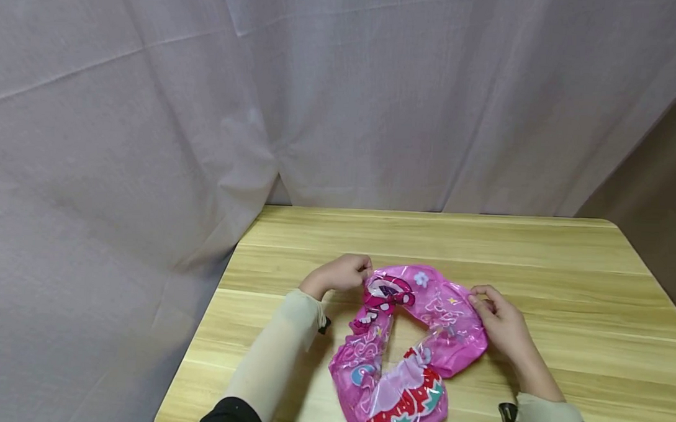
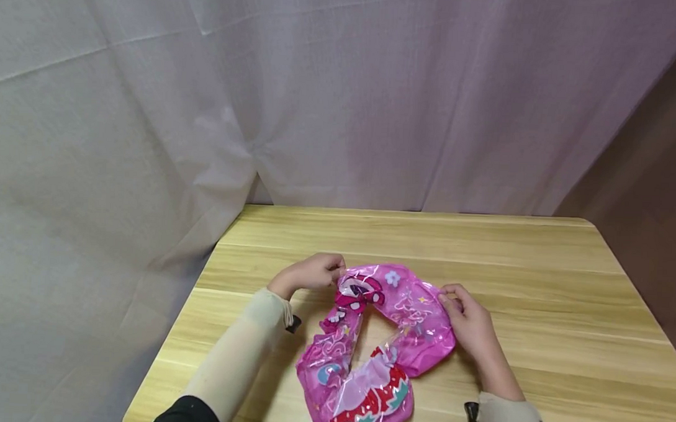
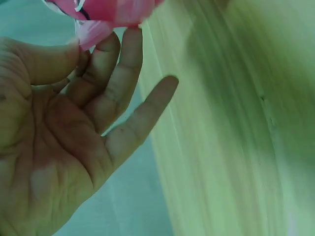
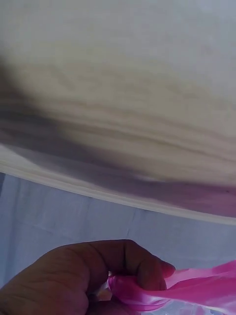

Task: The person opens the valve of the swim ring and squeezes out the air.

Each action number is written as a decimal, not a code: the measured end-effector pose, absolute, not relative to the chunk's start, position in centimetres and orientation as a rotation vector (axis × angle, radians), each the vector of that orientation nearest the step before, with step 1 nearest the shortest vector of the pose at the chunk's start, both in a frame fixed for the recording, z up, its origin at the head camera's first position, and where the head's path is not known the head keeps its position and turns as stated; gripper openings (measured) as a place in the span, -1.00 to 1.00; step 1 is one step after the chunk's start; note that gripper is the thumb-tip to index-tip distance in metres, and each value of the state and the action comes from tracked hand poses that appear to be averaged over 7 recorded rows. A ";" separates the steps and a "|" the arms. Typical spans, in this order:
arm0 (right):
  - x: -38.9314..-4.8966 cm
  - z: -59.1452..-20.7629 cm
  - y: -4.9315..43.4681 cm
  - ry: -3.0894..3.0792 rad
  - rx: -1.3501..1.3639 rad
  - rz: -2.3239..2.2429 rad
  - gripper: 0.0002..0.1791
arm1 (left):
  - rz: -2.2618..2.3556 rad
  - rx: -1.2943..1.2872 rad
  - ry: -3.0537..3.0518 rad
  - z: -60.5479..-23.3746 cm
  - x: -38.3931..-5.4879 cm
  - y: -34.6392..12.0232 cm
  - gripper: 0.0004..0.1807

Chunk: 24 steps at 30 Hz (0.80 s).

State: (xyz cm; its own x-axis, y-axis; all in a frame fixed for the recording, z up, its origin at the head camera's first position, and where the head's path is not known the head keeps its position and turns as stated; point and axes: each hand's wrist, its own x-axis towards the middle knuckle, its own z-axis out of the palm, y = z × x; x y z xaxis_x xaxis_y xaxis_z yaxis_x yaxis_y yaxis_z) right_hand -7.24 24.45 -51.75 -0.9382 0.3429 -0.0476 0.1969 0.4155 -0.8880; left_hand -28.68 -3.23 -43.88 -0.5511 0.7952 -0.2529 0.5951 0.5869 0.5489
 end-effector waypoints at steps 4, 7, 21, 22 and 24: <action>-7.2 -51.9 24.7 -2.547 -0.517 1.541 -0.61 | 0.584 1.078 2.398 -44.9 -28.6 -3.5 -0.84; -7.0 -52.0 25.0 -2.596 -0.558 1.508 -0.51 | 0.654 1.020 2.377 -45.8 -28.2 -3.9 -0.80; -5.5 -51.8 24.6 -2.739 -0.709 1.562 -0.30 | 0.899 0.533 2.020 -47.3 -23.7 -7.8 -0.71; -5.5 -51.8 24.6 -2.718 -0.718 1.573 -0.34 | 0.942 0.525 2.021 -47.6 -23.4 -7.7 -0.75; -5.6 -51.9 24.6 -2.681 -0.726 1.588 -0.40 | 1.019 0.518 2.046 -48.1 -23.0 -7.6 -0.82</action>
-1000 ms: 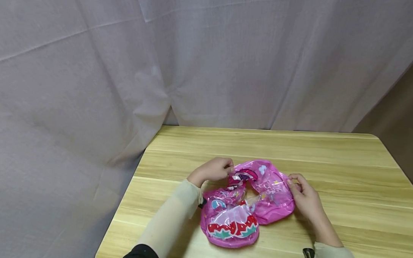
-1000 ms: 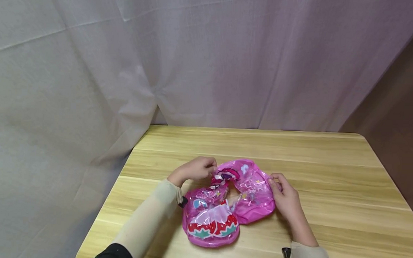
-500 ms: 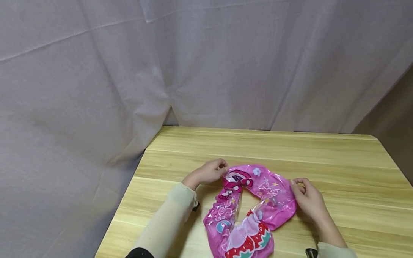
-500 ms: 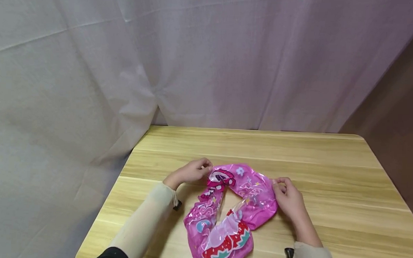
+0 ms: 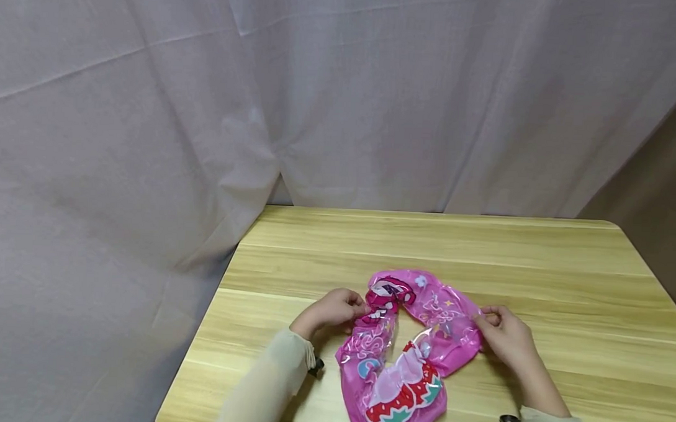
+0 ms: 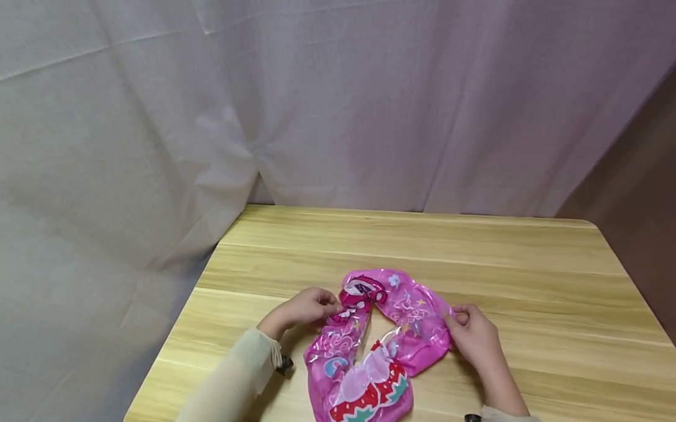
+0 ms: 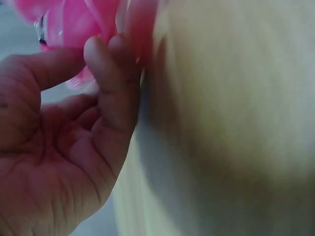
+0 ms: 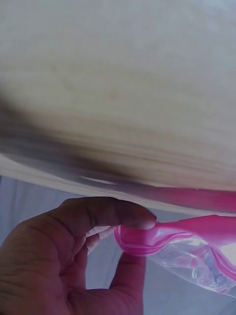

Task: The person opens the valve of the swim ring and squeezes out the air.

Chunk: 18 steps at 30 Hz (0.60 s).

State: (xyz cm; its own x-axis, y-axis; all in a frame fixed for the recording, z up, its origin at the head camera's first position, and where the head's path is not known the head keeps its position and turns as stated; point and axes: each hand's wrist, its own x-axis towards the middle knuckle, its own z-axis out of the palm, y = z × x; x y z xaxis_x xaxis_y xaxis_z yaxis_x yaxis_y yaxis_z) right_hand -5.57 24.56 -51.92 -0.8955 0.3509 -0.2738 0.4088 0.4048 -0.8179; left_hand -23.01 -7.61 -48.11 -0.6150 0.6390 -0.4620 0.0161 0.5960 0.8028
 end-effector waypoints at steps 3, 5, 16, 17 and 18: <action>-5.6 -52.0 24.6 2.537 0.729 -1.616 -0.47 | 1.067 0.537 2.139 -48.5 -22.8 -7.5 -0.90; -5.6 -52.1 24.7 2.531 0.731 -1.635 -0.50 | 1.056 0.562 2.224 -48.4 -22.9 -7.5 -0.88; -5.6 -52.5 25.9 2.675 0.720 -1.543 -0.64 | 1.068 0.518 2.298 -48.7 -25.2 -9.2 -0.78; -5.6 -52.5 25.9 2.675 0.728 -1.546 -0.64 | 1.089 0.497 2.278 -48.9 -25.4 -9.4 -0.77; -5.6 -52.5 25.9 2.663 0.738 -1.559 -0.64 | 1.110 0.476 2.259 -49.0 -25.5 -9.6 -0.78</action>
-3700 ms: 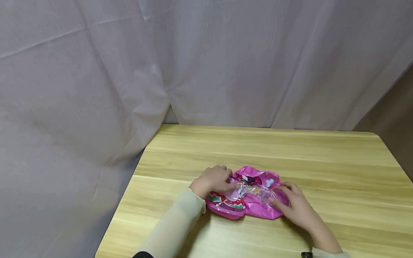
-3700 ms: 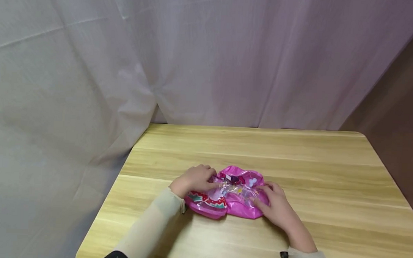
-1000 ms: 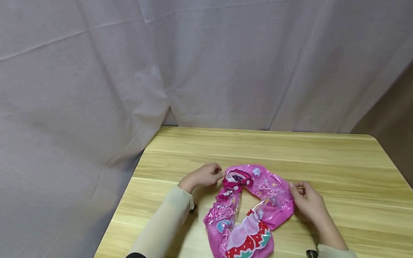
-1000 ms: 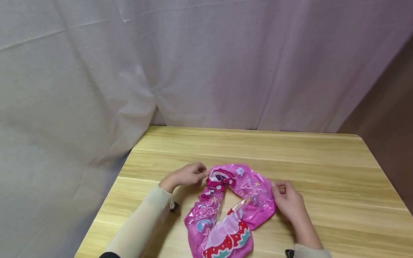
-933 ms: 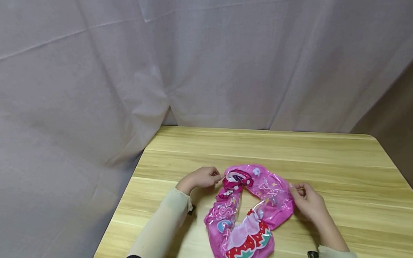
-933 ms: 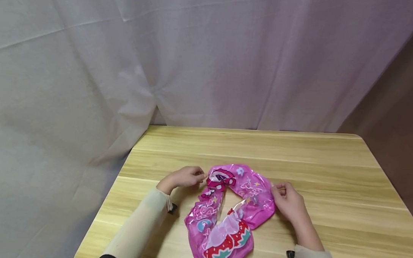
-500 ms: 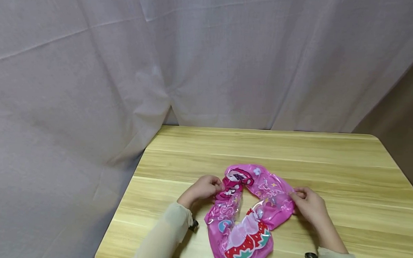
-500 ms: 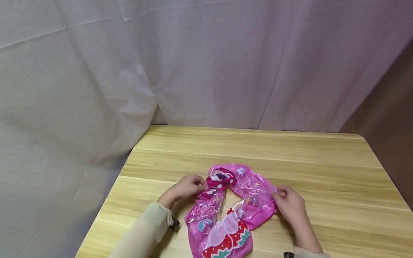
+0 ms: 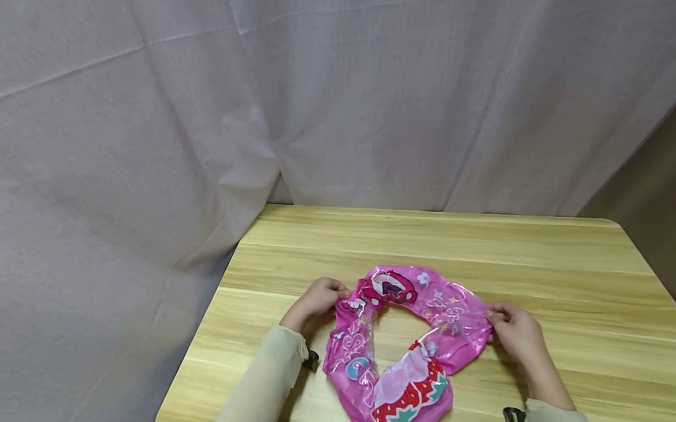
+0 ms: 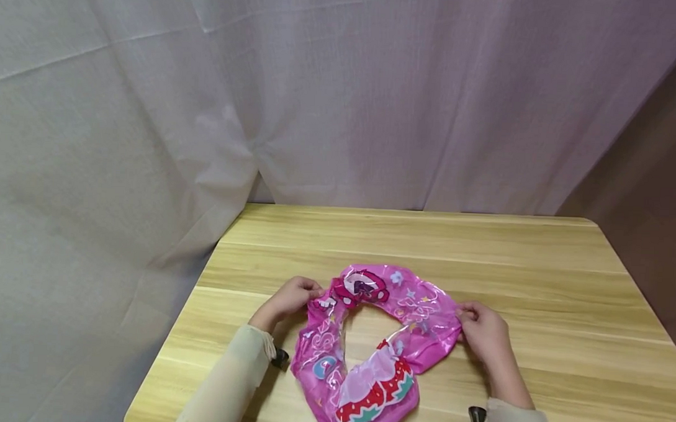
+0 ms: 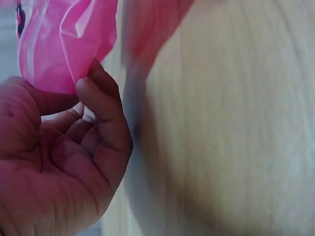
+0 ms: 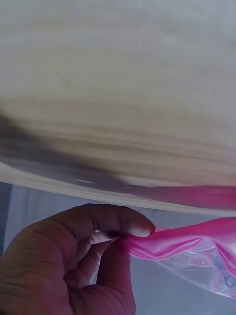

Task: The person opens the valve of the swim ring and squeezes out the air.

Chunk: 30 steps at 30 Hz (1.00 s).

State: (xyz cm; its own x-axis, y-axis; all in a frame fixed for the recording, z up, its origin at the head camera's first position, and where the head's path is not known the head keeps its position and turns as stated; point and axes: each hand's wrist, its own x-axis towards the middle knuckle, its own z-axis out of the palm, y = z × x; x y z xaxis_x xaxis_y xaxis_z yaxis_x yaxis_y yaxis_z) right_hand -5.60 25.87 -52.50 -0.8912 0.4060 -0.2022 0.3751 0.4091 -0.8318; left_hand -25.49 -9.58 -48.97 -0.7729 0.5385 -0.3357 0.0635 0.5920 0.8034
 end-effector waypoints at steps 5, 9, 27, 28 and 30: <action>-5.3 -51.3 25.6 -2.592 -0.776 1.507 -0.57 | 1.197 0.422 2.176 -48.7 -25.3 -10.0 -0.72; -4.9 -50.4 25.3 -2.640 -0.778 1.423 -0.48 | 1.252 0.354 2.080 -47.9 -24.7 -10.3 -0.57; -4.0 -48.9 24.4 -2.703 -0.793 1.557 -0.49 | 0.978 0.662 2.519 -46.7 -23.3 -10.0 -0.88; -4.1 -48.9 24.5 -2.695 -0.789 1.549 -0.51 | 0.960 0.669 2.537 -46.7 -23.3 -10.0 -0.89; -4.1 -49.0 24.7 -2.681 -0.781 1.544 -0.54 | 0.936 0.663 2.569 -46.7 -23.3 -9.9 -0.87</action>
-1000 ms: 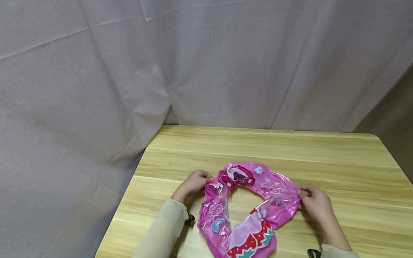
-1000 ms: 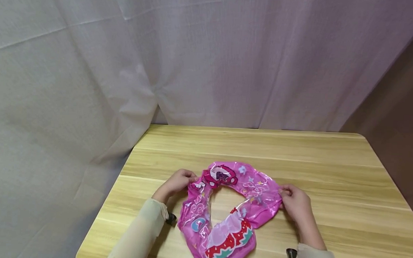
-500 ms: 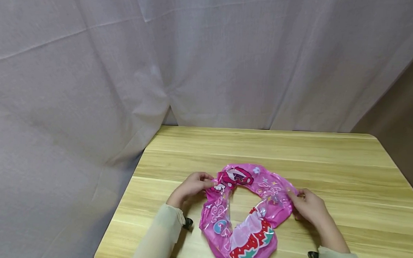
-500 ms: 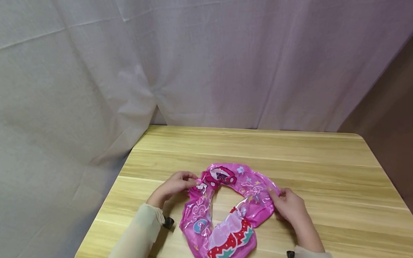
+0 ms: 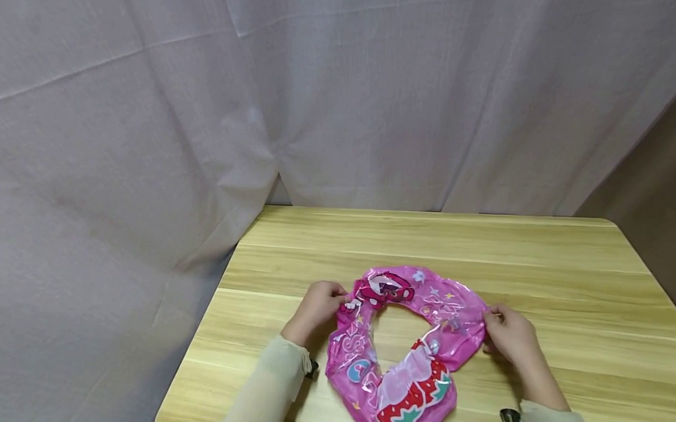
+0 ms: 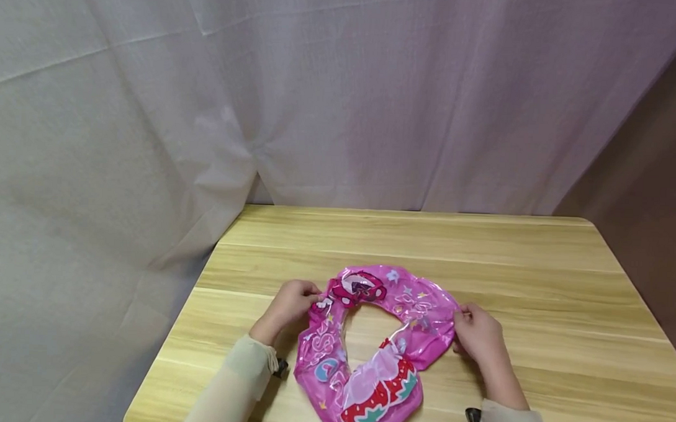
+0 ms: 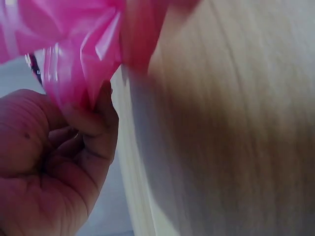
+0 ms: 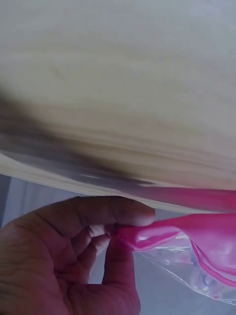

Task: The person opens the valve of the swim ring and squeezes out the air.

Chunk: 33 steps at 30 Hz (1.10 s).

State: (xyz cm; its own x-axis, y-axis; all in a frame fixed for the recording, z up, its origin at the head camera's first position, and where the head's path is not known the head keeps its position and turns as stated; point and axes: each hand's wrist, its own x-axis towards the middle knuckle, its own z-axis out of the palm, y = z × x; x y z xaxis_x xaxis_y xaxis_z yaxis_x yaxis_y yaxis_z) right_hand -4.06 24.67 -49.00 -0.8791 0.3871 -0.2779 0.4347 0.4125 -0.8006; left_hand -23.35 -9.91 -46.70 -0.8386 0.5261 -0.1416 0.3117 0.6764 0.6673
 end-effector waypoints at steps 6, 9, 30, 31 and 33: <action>-4.2 -49.0 25.3 2.505 0.793 -1.600 -0.57 | 0.887 0.621 2.662 -46.5 -24.3 -10.1 -0.85; -4.2 -49.0 25.3 2.473 0.803 -1.647 -0.61 | 0.875 0.622 2.676 -46.8 -24.8 -10.4 -0.85; -4.6 -49.2 24.7 2.396 0.474 -1.965 -0.09 | 0.836 0.623 2.439 -45.9 -24.5 -8.9 -0.54; -4.6 -49.2 24.7 2.420 0.485 -1.948 -0.13 | 0.858 0.617 2.440 -46.0 -24.5 -8.8 -0.57; -4.6 -49.3 24.7 2.460 0.529 -1.909 -0.22 | 0.906 0.588 2.441 -45.9 -24.5 -8.8 -0.63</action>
